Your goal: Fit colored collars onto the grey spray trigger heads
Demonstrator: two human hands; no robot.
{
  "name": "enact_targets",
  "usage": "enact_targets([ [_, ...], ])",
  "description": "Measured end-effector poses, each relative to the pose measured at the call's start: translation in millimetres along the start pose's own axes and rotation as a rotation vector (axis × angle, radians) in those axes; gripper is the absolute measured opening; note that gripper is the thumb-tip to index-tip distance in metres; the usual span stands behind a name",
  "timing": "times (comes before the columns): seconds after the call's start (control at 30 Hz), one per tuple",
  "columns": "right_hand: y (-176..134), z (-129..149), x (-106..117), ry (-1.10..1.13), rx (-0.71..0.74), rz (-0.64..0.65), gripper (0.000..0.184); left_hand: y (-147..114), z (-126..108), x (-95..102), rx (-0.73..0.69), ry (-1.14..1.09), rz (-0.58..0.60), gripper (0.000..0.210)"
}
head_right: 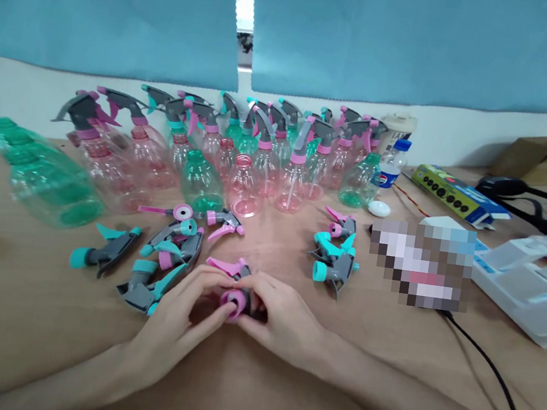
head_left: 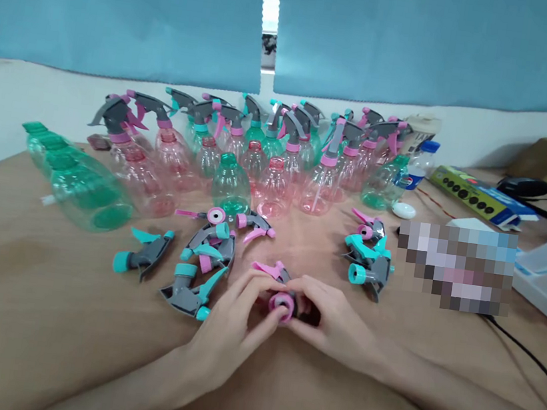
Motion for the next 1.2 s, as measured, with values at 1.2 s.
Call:
enact_targets([
  [1.2, -2, -8, 21, -0.086, 0.025, -0.19, 0.029, -4, -11, -1.3, -0.185, 0.364, 0.03, 0.034],
])
Point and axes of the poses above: each hand's wrist, its own y-axis towards the middle knuckle, its own x-axis out of the back of the hand, z = x × y, the point moved 10 cm from there along y, towards the middle knuckle, and after that the axes turned 8 degrees about -y, right-handed, at the moved point
